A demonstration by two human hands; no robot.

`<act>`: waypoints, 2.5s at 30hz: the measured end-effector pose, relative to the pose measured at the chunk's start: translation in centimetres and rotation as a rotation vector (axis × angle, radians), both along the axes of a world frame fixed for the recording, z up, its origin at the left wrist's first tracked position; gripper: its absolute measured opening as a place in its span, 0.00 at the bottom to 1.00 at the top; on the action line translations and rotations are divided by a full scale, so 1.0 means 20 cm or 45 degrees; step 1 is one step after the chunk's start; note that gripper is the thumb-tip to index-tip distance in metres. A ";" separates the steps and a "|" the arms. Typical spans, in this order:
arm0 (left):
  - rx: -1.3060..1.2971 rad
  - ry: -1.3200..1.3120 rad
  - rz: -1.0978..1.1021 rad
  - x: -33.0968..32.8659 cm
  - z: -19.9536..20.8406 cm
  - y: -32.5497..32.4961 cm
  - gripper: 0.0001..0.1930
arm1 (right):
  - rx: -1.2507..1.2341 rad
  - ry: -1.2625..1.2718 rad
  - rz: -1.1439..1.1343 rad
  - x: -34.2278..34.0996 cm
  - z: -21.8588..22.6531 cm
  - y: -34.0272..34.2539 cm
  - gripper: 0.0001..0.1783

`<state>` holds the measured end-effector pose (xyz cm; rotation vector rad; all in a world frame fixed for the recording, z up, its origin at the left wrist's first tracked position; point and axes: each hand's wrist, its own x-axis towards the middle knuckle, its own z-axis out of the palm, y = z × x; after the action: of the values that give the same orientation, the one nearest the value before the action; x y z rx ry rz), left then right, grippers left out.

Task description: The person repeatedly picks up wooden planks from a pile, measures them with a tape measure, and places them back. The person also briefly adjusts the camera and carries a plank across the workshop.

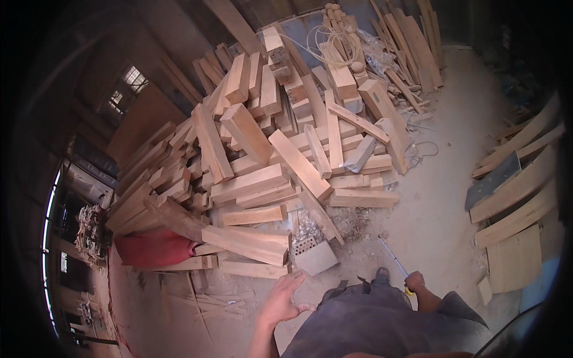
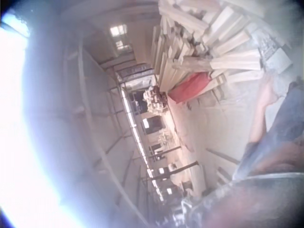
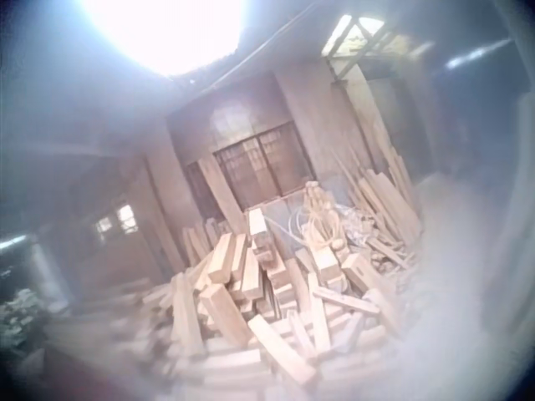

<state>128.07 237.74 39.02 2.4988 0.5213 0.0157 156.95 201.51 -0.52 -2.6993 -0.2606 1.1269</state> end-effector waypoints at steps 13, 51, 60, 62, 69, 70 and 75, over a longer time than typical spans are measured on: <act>-0.076 0.287 0.191 0.41 0.03 -0.46 0.38 | 0.090 0.071 -0.074 0.51 -0.21 -0.01 0.13; 0.187 0.169 -0.223 0.93 0.22 -0.66 0.33 | 0.054 0.176 0.171 0.23 -0.35 -0.58 0.16; 0.534 -0.853 -0.102 0.95 0.56 -0.46 0.16 | -0.301 0.029 0.900 0.25 -0.49 -0.63 0.17; 0.590 -1.114 -0.009 0.88 0.73 -0.35 0.14 | -0.285 -0.060 0.963 0.27 -0.43 -0.64 0.17; 1.098 -1.307 0.092 0.20 1.18 -0.16 0.17 | -0.116 -0.105 0.386 0.12 -0.16 -0.32 0.17; 1.153 -1.401 -0.003 0.13 1.15 -0.06 0.14 | -0.117 -0.098 0.349 0.09 -0.14 -0.29 0.17; 0.983 -1.437 0.406 -0.26 0.98 0.25 0.19 | -0.171 -0.051 0.022 -0.33 0.18 0.00 0.16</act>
<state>122.83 242.65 58.68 2.4879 0.4233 1.9056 150.39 201.51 3.03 -2.8443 -0.2227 1.1349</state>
